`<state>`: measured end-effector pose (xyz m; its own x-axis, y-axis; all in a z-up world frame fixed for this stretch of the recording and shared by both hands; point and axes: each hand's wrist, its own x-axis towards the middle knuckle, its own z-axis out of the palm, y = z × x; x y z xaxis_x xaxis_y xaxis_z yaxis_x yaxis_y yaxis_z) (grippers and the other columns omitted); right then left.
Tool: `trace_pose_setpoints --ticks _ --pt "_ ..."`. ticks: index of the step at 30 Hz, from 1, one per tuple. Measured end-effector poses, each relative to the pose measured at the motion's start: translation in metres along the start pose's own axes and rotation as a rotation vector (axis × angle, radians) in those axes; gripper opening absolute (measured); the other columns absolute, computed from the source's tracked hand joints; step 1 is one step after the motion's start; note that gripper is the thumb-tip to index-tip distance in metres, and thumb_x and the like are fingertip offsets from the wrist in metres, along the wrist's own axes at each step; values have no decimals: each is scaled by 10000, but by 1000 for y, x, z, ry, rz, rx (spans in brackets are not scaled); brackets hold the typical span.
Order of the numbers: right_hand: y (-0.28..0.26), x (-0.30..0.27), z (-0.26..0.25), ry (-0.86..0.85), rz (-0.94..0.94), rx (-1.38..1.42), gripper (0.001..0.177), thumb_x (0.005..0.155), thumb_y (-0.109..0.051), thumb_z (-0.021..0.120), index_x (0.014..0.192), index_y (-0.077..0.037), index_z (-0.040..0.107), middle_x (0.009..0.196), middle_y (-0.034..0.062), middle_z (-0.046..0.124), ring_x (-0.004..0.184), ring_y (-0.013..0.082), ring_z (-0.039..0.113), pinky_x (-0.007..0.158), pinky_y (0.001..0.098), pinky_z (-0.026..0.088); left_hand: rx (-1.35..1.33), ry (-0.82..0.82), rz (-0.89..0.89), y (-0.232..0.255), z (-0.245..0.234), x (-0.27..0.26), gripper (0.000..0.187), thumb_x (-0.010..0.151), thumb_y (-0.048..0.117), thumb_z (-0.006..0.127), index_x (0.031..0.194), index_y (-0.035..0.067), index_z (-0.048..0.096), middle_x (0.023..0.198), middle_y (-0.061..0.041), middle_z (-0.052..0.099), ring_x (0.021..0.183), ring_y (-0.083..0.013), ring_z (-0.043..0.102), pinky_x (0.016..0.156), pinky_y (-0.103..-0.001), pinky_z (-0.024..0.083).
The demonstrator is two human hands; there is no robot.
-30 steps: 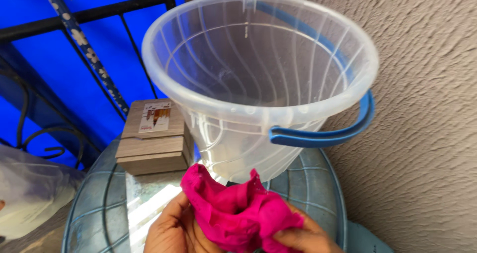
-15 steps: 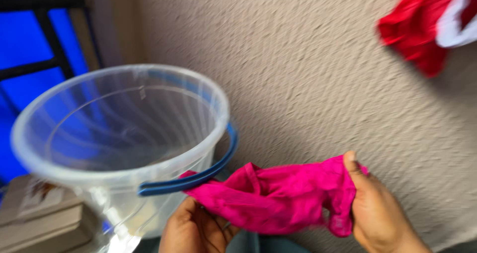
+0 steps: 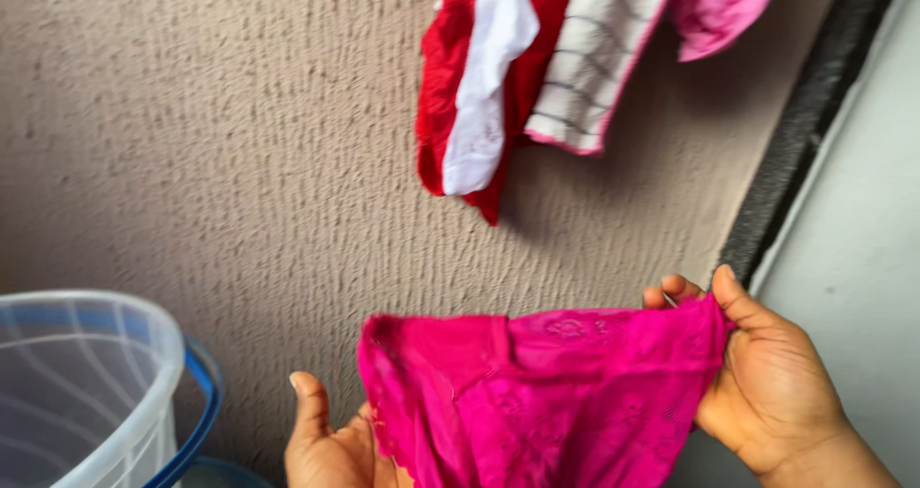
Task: The person hangs several items of laundry, including different colored underwear and a striped cloth, onto a hanging drying rack by clipping them with plastic pegs.
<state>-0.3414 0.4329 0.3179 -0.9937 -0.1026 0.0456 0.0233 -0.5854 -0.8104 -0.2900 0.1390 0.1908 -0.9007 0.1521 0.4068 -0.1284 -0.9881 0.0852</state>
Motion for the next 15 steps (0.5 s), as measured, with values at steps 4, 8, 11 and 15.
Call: trace_pose_setpoints --ticks 4,8,11,15 --pt "-12 -12 -1 20 -91 44 487 1046 -489 487 1219 -42 576 1242 130 631 1184 262 584 1052 482 447 144 153 -62 -17 4 25 602 908 360 587 1338 -61 598 1356 -239 668 1246 -359 641 1065 -540 460" --pt "-22 -9 -22 -52 -139 44 426 1043 -395 510 1219 -12 568 1271 167 612 1201 270 582 1057 485 454 328 541 -65 -24 20 40 443 943 245 532 1293 -9 631 1244 -206 728 1175 -359 682 1001 -564 480" --pt "-24 1 -45 -171 -179 59 371 1041 -343 533 1212 -16 578 1274 170 623 1214 280 575 1036 502 455 221 414 -99 -31 35 46 486 922 326 531 1251 -19 627 1211 -209 728 1139 -363 683 995 -585 514" --pt "-5 28 -72 -138 -244 11 229 1054 -245 524 1100 -25 481 1311 135 604 1326 329 586 1056 563 456 178 256 -12 -42 57 63 408 950 243 483 1240 -11 614 1244 -198 707 1175 -351 668 994 -582 467"
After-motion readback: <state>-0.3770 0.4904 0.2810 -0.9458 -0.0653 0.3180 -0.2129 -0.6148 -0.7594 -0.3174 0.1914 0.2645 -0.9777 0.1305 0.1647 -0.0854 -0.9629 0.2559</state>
